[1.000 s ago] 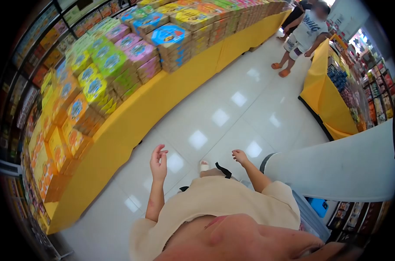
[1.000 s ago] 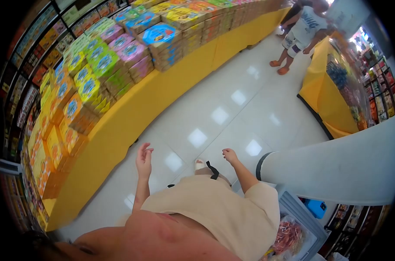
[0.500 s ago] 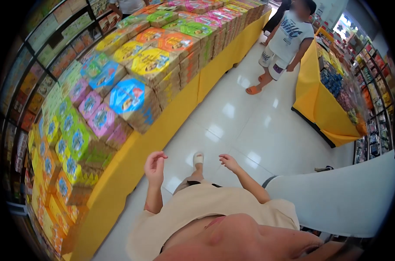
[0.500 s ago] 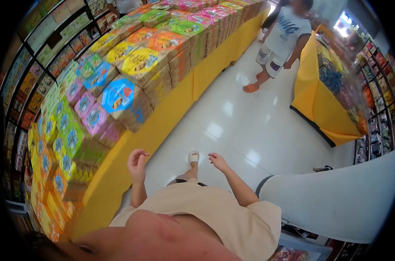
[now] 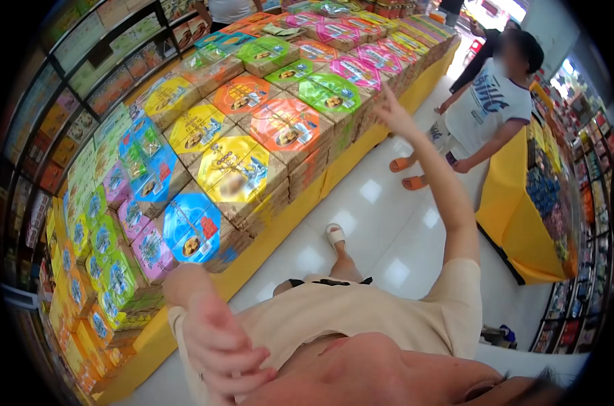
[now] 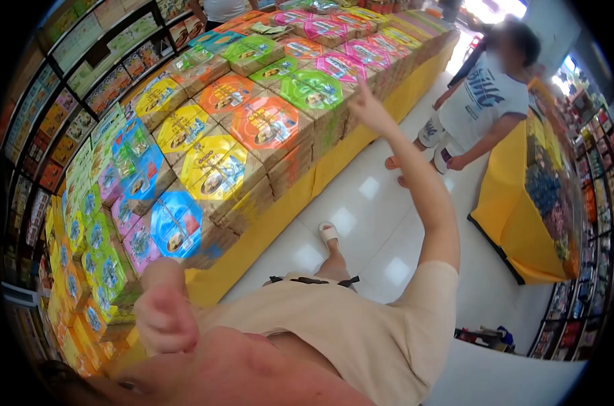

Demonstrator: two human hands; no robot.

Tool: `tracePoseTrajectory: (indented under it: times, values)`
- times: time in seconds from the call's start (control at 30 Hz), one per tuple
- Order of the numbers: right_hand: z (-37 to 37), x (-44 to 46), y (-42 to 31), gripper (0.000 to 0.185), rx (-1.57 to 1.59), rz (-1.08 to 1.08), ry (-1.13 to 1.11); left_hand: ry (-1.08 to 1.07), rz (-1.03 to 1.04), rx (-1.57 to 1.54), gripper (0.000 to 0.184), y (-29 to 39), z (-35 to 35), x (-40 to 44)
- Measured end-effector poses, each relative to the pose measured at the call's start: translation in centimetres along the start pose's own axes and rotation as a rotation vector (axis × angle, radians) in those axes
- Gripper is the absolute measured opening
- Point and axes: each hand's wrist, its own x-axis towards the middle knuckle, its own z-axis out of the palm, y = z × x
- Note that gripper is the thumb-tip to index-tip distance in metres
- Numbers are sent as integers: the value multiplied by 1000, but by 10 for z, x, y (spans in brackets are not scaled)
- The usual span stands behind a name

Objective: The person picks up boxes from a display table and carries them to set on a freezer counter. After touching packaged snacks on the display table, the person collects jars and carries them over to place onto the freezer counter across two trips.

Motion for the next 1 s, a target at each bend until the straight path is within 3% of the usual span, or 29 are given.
tracePoseTrajectory:
  times: [0.13,0.23,0.33,0.43,0.53,0.63,0.73,0.8,0.9,1.0]
  values:
    - [-74,183,8,72,-467,-22,222,-19,25,227,15,1,16,-36]
    - [-100,274,30,75,-644,-5,281,-235,-347,70,18,-46,58,-32]
    - [-138,327,45,77,-790,115,237,-376,-588,-58,21,-106,97,-47]
    - [-188,368,46,73,-889,195,241,-303,-432,-12,14,-169,128,-84]
    - [-245,415,53,65,-1001,295,450,-355,-383,-42,16,-207,141,-112]
    - [-274,431,36,61,-1064,346,480,-292,-704,24,17,-224,141,-129]
    - [-287,425,-2,67,-1098,428,420,-475,-526,-478,23,-274,129,-146]
    - [-304,436,8,61,-1146,382,380,-433,-407,-51,34,-278,139,-164]
    - [-331,461,34,52,-1140,257,487,-613,-397,2,41,-309,140,-161]
    - [-341,486,50,46,-1104,329,480,-687,-309,137,43,-339,154,-168]
